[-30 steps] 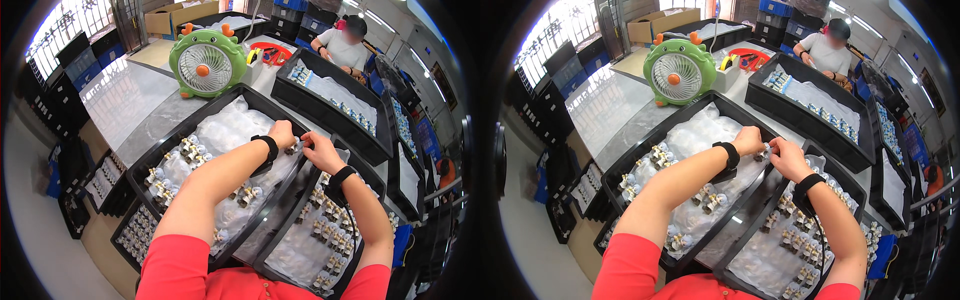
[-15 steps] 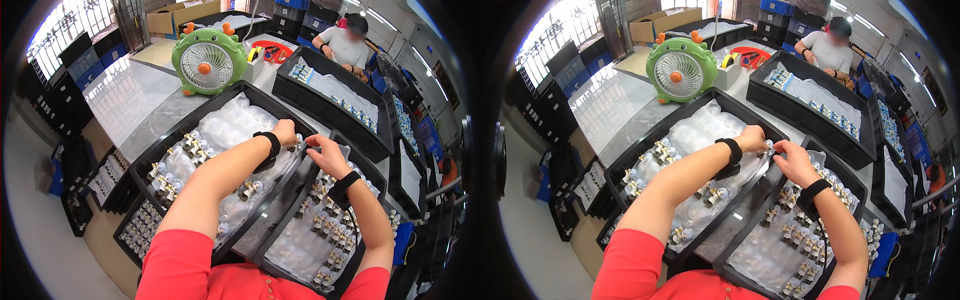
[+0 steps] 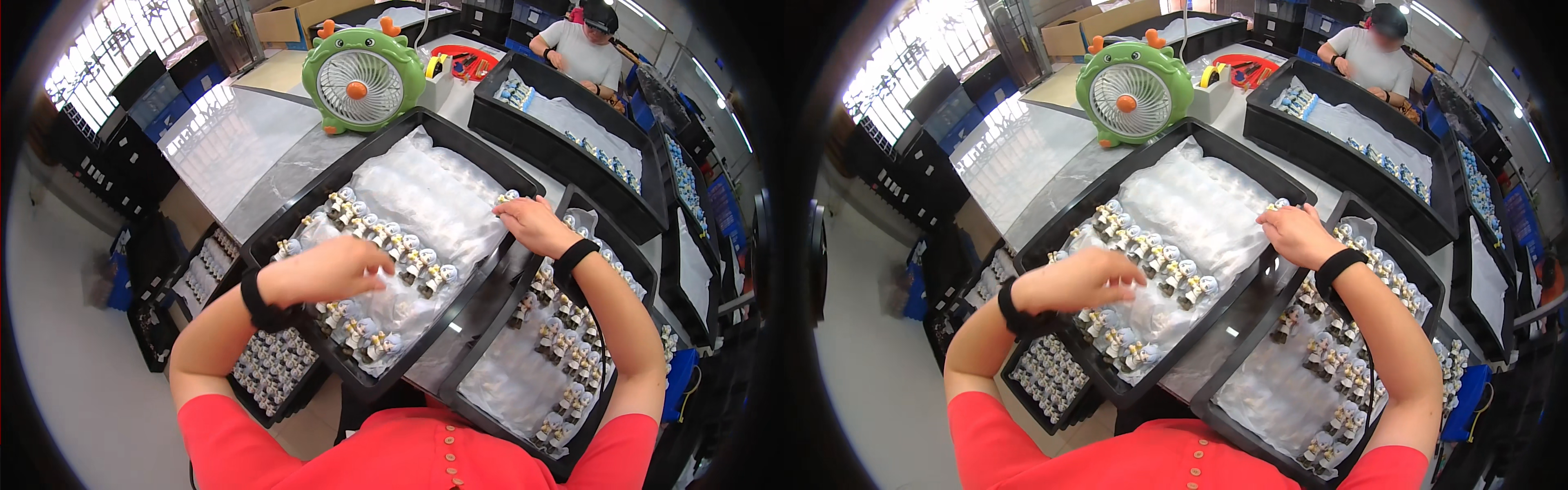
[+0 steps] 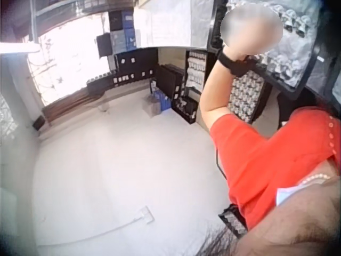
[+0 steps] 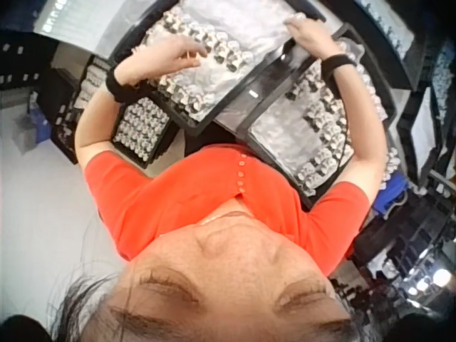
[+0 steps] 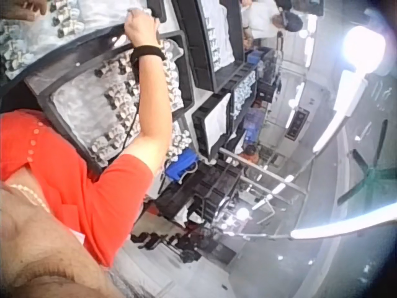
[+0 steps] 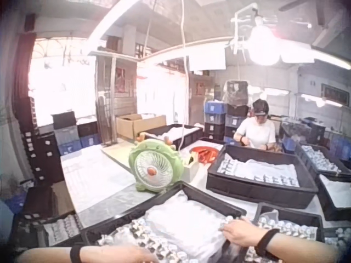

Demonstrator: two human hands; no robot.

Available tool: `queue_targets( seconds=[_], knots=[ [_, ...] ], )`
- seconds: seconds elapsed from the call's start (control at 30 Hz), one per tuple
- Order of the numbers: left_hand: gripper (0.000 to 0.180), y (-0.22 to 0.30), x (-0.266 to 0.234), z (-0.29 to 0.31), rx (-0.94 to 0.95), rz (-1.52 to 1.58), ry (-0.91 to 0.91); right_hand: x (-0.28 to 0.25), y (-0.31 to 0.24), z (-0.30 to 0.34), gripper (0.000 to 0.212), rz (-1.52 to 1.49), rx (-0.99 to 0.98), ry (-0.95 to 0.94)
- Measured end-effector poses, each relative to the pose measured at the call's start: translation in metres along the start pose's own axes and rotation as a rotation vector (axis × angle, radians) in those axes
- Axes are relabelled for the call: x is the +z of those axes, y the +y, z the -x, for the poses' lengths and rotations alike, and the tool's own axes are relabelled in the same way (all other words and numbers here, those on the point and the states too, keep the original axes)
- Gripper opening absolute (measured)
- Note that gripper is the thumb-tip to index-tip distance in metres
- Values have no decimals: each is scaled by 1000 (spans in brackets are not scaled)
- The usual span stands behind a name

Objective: The person assembles small, white, snowman-like figurines by hand. They pick up individual components from trays, attach them together, and place the finished figures into a black tray lined with white paper.

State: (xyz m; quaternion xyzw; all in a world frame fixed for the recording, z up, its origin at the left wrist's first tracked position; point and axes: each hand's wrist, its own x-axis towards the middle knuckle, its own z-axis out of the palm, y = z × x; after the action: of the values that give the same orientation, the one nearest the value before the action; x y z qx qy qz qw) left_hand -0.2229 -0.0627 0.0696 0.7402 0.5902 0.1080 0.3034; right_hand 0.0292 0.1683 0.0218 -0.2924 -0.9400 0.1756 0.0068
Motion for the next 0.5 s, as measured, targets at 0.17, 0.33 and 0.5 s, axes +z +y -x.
queue_targets(
  seconds=[0.17,0.33,0.5],
  knots=[
    [34,3,33,44,-23,4,-162,0,-18,-20,30,306,20,-300],
    [40,3,49,51,-50,-35,-163,0,-23,-28,28,312,33,-358],
    [47,8,56,49,-77,-101,-183,2,-28,-24,32,232,6,-405]
  ],
)
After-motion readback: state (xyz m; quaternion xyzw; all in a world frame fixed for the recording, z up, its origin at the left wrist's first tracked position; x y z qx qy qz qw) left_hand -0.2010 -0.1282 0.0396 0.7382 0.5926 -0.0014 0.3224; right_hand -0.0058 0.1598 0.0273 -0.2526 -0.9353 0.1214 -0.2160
